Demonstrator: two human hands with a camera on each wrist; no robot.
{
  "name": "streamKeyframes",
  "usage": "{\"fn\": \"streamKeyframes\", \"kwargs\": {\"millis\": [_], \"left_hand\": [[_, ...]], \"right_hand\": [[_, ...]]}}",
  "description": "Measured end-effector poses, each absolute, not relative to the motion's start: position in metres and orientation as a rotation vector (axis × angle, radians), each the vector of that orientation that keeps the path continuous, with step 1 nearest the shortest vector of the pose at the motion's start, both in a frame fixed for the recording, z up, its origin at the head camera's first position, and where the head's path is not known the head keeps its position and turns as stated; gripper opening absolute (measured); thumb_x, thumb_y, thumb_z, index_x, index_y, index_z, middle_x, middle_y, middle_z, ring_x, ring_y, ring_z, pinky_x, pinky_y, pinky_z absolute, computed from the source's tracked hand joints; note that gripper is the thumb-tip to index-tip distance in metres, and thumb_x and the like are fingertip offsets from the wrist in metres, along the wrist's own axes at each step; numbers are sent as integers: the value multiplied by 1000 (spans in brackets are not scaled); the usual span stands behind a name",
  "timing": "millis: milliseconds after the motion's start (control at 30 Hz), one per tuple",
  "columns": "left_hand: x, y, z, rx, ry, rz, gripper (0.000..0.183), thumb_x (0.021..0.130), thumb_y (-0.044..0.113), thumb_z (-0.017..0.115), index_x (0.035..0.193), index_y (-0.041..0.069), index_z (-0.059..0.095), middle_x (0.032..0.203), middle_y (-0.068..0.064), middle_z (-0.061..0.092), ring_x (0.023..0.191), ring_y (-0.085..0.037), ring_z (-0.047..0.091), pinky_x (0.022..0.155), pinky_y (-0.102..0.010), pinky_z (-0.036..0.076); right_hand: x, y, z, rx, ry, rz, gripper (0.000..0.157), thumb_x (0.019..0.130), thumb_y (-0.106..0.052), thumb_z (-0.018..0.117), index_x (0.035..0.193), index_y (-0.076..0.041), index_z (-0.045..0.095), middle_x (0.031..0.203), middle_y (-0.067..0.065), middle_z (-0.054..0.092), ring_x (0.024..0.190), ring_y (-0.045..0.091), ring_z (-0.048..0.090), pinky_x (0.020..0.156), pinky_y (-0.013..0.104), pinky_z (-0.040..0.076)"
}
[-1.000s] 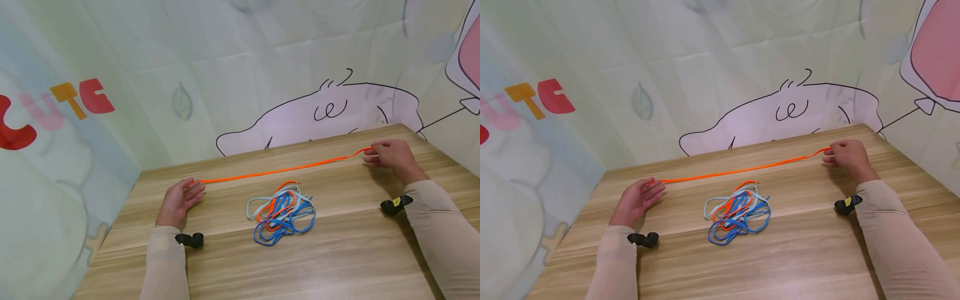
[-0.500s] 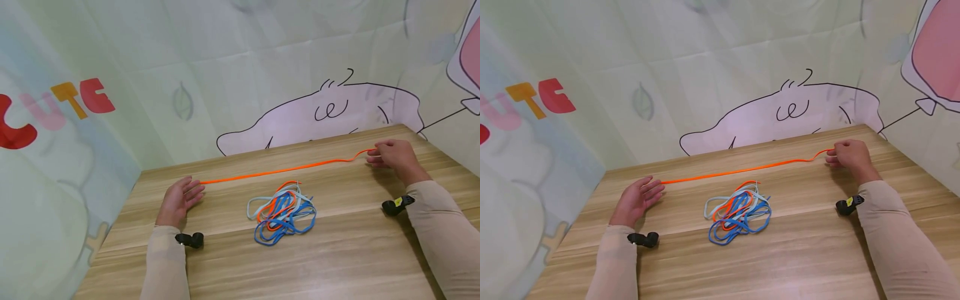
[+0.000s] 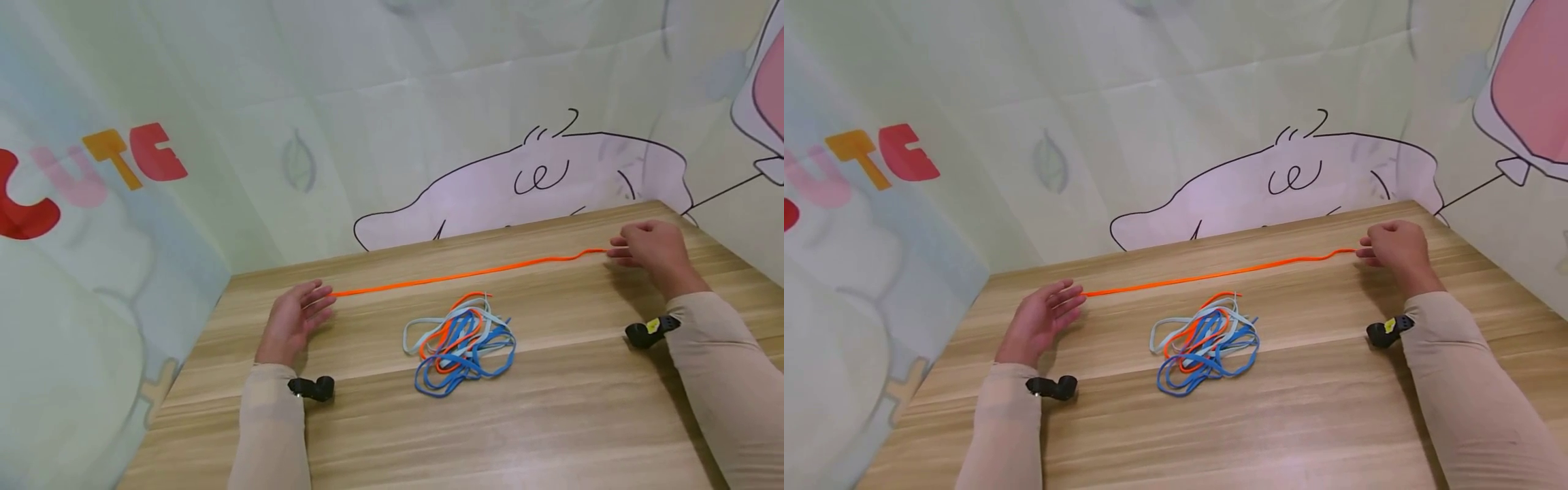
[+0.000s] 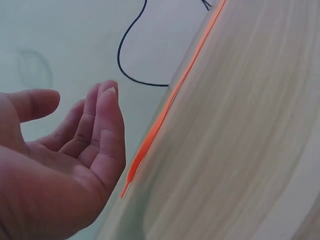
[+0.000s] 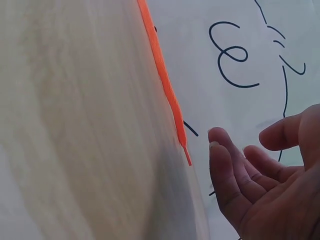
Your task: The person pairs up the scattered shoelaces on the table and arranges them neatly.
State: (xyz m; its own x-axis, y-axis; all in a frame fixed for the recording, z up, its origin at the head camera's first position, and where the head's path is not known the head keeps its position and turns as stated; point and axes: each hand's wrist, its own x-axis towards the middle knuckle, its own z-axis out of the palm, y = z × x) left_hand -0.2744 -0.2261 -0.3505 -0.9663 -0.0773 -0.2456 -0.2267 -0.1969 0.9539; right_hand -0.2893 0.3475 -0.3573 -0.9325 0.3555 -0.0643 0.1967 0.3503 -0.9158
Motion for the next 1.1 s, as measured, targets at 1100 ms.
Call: {"fn": "streamKeyframes", "kwargs": {"millis": [1100], "left_hand": [[-251, -101, -341, 397, 2402, 1429, 15, 96, 14, 66, 105, 2, 69, 95, -9, 68, 83, -26, 65, 78, -36, 56]], "right_hand": [[-290, 289, -344, -33, -2637, 1542, 41, 103, -22, 49, 123, 13, 56, 94, 13, 71, 74, 7, 68, 66, 25, 57]]}}
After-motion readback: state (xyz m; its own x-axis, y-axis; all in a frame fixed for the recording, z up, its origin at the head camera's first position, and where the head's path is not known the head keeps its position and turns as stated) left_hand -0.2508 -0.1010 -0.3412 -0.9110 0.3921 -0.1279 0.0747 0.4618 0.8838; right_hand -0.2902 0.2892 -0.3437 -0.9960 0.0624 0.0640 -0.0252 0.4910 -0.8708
